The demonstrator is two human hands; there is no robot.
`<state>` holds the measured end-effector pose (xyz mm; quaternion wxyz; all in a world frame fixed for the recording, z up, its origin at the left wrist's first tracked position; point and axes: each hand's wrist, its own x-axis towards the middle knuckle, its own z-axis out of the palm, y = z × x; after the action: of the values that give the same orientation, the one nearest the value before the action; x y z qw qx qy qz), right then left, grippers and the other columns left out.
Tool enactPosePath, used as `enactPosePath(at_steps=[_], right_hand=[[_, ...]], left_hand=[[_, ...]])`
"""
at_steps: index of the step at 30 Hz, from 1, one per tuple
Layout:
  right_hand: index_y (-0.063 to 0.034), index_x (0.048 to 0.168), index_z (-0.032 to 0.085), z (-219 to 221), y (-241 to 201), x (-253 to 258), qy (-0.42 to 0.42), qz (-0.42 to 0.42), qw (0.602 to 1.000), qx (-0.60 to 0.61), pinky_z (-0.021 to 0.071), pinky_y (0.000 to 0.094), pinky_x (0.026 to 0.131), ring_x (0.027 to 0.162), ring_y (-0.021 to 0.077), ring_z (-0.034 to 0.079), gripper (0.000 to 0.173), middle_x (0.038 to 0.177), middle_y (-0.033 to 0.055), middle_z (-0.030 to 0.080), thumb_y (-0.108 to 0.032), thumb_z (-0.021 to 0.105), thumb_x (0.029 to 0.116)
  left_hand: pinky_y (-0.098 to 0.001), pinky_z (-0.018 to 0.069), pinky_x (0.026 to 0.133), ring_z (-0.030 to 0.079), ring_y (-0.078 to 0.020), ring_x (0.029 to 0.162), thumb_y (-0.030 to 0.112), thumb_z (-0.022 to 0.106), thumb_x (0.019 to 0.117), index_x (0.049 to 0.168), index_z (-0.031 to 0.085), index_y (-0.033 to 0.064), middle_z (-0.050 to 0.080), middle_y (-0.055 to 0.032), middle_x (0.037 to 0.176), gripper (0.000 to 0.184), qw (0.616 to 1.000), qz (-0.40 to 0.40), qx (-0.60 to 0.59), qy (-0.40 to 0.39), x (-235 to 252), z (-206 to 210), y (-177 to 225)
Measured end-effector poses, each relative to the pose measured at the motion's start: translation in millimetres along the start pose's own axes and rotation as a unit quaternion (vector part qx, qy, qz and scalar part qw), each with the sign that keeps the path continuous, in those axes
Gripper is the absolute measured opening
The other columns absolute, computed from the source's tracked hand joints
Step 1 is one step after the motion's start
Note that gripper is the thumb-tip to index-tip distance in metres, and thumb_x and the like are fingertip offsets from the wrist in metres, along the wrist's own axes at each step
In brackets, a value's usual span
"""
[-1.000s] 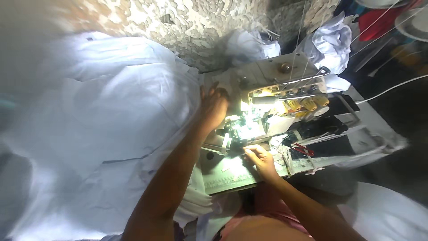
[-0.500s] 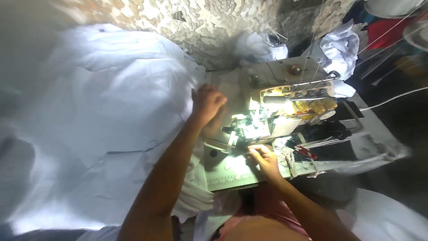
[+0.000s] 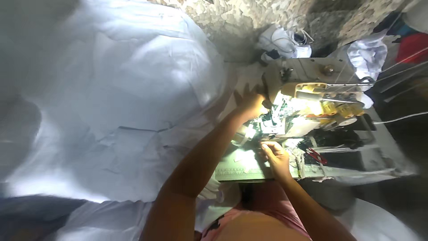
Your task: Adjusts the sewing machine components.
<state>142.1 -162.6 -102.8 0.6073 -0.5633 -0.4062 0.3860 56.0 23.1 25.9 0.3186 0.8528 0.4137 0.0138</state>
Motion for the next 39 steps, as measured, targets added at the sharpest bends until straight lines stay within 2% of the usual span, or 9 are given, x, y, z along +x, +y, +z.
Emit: enactPosePath(at_steps=[3, 7, 16, 19, 22, 27, 30, 34, 39], right_hand=[[0.0000, 0.105, 0.067, 0, 1, 0, -0.001, -0.002, 1.000, -0.004, 0.0567, 0.0182, 0.068, 0.070, 0.0006, 0.065, 0.013, 0.086, -0.0038, 0.070, -0.001, 0.056, 0.0984], [0.0002, 0.105, 0.067, 1, 1, 0, 0.005, -0.006, 1.000, -0.016, 0.0569, 0.0180, 0.067, 0.070, 0.0003, 0.065, 0.013, 0.085, -0.0039, 0.071, -0.001, 0.056, 0.0985], [-0.0002, 0.105, 0.067, 1, 1, 0, 0.013, -0.018, 0.999, -0.033, 0.0567, 0.0179, 0.067, 0.069, -0.0001, 0.064, 0.012, 0.085, -0.0049, 0.070, 0.000, 0.057, 0.0983], [-0.0007, 0.105, 0.067, 0, 2, 1, 0.011, -0.019, 0.999, -0.034, 0.0561, 0.0177, 0.067, 0.069, 0.0000, 0.064, 0.012, 0.083, -0.0049, 0.070, 0.000, 0.056, 0.0987], [-0.0003, 0.104, 0.068, -1, 4, 1, 0.007, -0.019, 0.999, -0.036, 0.0562, 0.0178, 0.066, 0.069, 0.0007, 0.065, 0.012, 0.084, -0.0037, 0.070, -0.001, 0.057, 0.0989], [-0.0002, 0.102, 0.068, 0, 4, 2, 0.007, -0.021, 1.000, -0.021, 0.0567, 0.0181, 0.066, 0.068, 0.0011, 0.065, 0.011, 0.082, -0.0034, 0.071, 0.000, 0.057, 0.0984], [0.0004, 0.102, 0.068, 1, 3, 1, 0.007, -0.018, 1.000, -0.021, 0.0568, 0.0183, 0.068, 0.069, 0.0012, 0.065, 0.012, 0.083, -0.0032, 0.071, 0.000, 0.057, 0.0983], [0.0001, 0.102, 0.068, 1, 0, 0, 0.005, -0.011, 1.000, -0.013, 0.0568, 0.0179, 0.068, 0.070, 0.0011, 0.065, 0.012, 0.083, -0.0035, 0.070, 0.001, 0.057, 0.0981], [0.0007, 0.103, 0.068, 0, 4, 1, -0.001, -0.016, 0.999, -0.030, 0.0562, 0.0180, 0.067, 0.069, 0.0003, 0.064, 0.012, 0.083, -0.0033, 0.070, -0.001, 0.057, 0.0988]], left_hand=[[-0.0774, -0.0088, 0.113, 0.002, -0.0432, 0.157, 0.022, 0.070, 0.0965, 0.140, 0.062, 0.0100, 0.025, -0.0178, 0.168, 0.046, 1.000, 0.013, -0.008, 0.000, 0, 0, -2], [-0.0795, -0.0088, 0.111, 0.000, -0.0432, 0.157, 0.028, 0.068, 0.0990, 0.138, 0.064, 0.0103, 0.022, -0.0162, 0.169, 0.043, 1.000, 0.025, 0.003, -0.019, 1, -1, -4], [-0.0804, -0.0047, 0.112, 0.004, -0.0420, 0.157, 0.036, 0.063, 0.1007, 0.123, 0.072, 0.0133, 0.036, -0.0122, 0.164, 0.033, 0.997, 0.035, 0.050, 0.037, 5, 10, -6], [-0.0770, -0.0088, 0.113, 0.002, -0.0422, 0.158, 0.026, 0.057, 0.1040, 0.116, 0.073, 0.0091, 0.041, -0.0142, 0.161, 0.026, 0.987, 0.082, 0.115, 0.074, 3, 7, -7], [-0.0757, -0.0073, 0.115, 0.009, -0.0426, 0.157, 0.016, 0.058, 0.1019, 0.112, 0.075, 0.0087, 0.050, -0.0158, 0.153, 0.020, 0.968, 0.121, 0.168, 0.139, 9, 3, -16], [-0.0745, -0.0089, 0.116, 0.009, -0.0430, 0.157, 0.016, 0.055, 0.1044, 0.115, 0.073, 0.0092, 0.046, -0.0157, 0.156, 0.022, 0.973, 0.080, 0.120, 0.179, 11, -8, -33], [-0.0757, -0.0050, 0.116, 0.015, -0.0446, 0.156, 0.018, 0.057, 0.1039, 0.113, 0.075, 0.0099, 0.047, -0.0156, 0.156, 0.022, 0.979, 0.089, 0.056, 0.173, 0, -12, -35], [-0.0757, 0.0009, 0.117, 0.020, -0.0445, 0.154, 0.026, 0.068, 0.0984, 0.111, 0.078, 0.0171, 0.052, -0.0176, 0.150, 0.018, 0.983, 0.158, 0.054, 0.081, -21, -15, -24], [-0.0756, -0.0042, 0.117, 0.017, -0.0484, 0.154, 0.019, 0.076, 0.0898, 0.103, 0.078, 0.0171, 0.057, -0.0208, 0.144, 0.014, 0.952, 0.239, 0.120, 0.148, -19, 10, -29]])
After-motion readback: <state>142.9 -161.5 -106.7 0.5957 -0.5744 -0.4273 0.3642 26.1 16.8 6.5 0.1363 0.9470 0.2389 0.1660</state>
